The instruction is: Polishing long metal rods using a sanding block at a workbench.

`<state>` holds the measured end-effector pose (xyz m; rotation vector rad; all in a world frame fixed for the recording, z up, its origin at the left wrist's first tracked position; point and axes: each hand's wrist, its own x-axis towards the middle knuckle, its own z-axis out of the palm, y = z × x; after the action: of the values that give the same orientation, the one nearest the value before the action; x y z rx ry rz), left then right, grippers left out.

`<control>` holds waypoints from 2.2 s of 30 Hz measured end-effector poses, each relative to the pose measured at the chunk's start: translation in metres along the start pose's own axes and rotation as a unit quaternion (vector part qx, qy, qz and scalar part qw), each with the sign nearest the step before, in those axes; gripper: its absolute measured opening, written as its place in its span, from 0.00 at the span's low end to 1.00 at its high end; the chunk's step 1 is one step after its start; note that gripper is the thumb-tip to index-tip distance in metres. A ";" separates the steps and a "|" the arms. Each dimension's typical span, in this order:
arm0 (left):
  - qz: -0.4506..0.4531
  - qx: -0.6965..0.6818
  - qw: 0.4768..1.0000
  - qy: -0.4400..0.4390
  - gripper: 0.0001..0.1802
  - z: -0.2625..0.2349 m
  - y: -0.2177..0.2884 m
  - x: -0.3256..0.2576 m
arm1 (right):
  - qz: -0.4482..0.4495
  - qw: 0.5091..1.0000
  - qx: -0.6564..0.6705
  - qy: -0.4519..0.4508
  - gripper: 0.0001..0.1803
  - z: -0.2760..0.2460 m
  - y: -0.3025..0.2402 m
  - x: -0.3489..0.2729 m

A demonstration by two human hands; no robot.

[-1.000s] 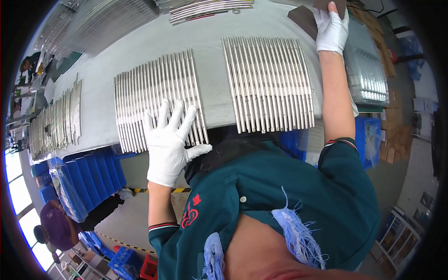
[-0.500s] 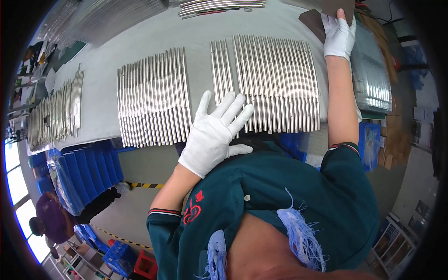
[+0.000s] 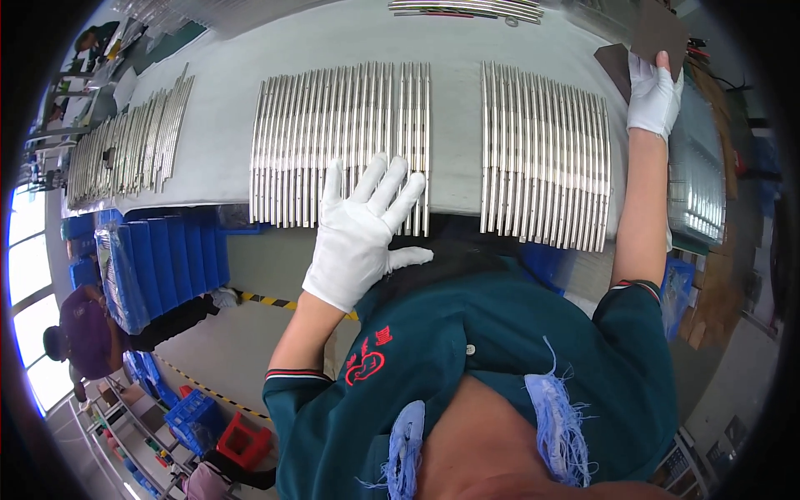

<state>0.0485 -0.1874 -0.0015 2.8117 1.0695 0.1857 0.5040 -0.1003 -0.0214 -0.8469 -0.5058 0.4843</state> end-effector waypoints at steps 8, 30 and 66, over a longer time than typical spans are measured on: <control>0.083 -0.065 0.994 -0.001 0.52 0.010 0.027 0.023 | -0.015 0.999 -0.012 -0.046 0.35 -0.015 0.006 0.010; 0.034 -0.060 0.998 -0.010 0.58 0.008 0.017 0.015 | -0.162 0.984 -0.076 0.004 0.35 0.007 -0.009 -0.009; -0.059 0.028 0.995 0.071 0.53 -0.007 -0.054 -0.035 | -0.324 0.875 -0.359 0.007 0.34 -0.004 0.004 -0.003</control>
<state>-0.0136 -0.1704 -0.0061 2.8079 1.2866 0.3535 0.5032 -0.1020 -0.0272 -1.3085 -0.9373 -0.3677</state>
